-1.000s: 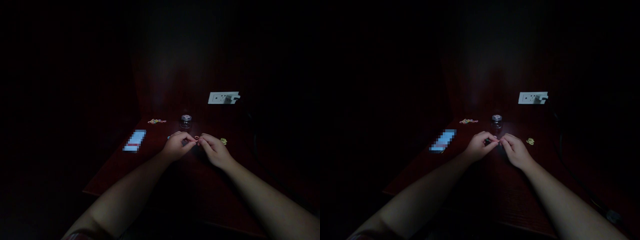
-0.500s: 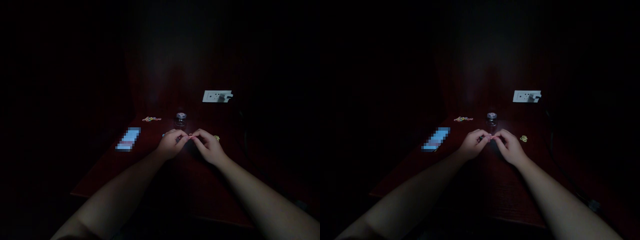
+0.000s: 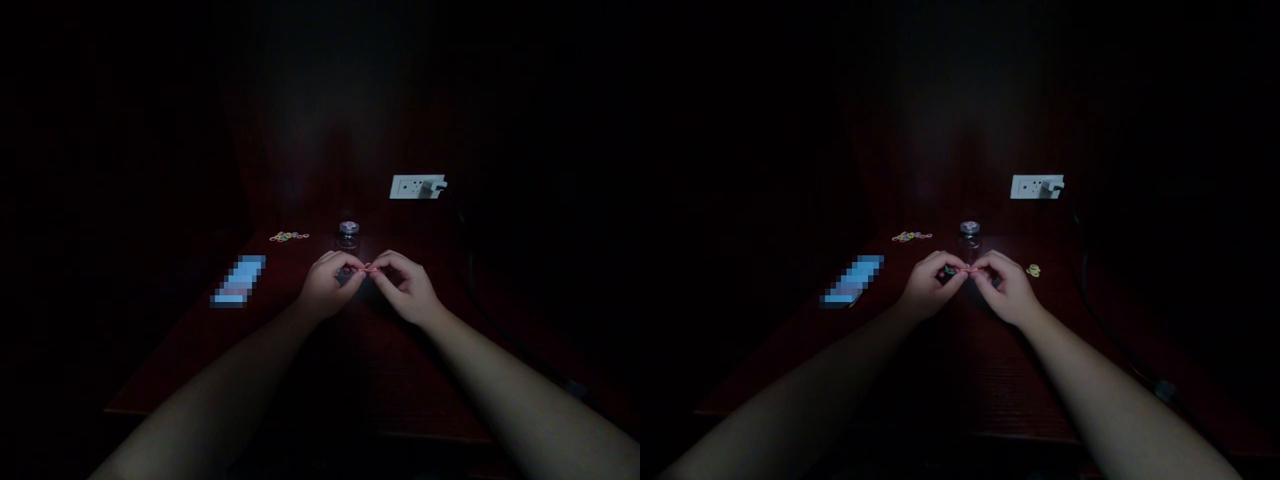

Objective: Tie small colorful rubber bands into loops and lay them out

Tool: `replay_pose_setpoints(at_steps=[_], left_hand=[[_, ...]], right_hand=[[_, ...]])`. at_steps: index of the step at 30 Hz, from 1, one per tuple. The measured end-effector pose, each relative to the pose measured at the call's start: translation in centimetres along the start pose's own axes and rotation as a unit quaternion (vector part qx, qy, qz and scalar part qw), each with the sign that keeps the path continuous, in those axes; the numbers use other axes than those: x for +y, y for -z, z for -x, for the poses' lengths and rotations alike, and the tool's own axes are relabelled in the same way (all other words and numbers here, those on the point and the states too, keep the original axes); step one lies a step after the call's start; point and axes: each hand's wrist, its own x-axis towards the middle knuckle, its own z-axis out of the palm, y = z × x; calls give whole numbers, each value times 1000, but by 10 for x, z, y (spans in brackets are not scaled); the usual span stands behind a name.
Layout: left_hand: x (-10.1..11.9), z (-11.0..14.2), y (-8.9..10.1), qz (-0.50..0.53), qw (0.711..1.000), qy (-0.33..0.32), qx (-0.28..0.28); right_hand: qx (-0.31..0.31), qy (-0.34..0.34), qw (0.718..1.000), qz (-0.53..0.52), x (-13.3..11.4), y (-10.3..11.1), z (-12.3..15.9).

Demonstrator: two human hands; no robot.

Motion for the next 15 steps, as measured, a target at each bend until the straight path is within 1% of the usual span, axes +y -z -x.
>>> replay_pose_setpoints(at_steps=[6, 15], left_hand=[[1, 0, 1, 5, 1000, 0, 1], [1, 1, 1, 24, 999, 18, -17]], right_hand=[[2, -1, 1000, 6, -1, 0, 0], [-1, -16, 1000, -8, 3, -1, 2]])
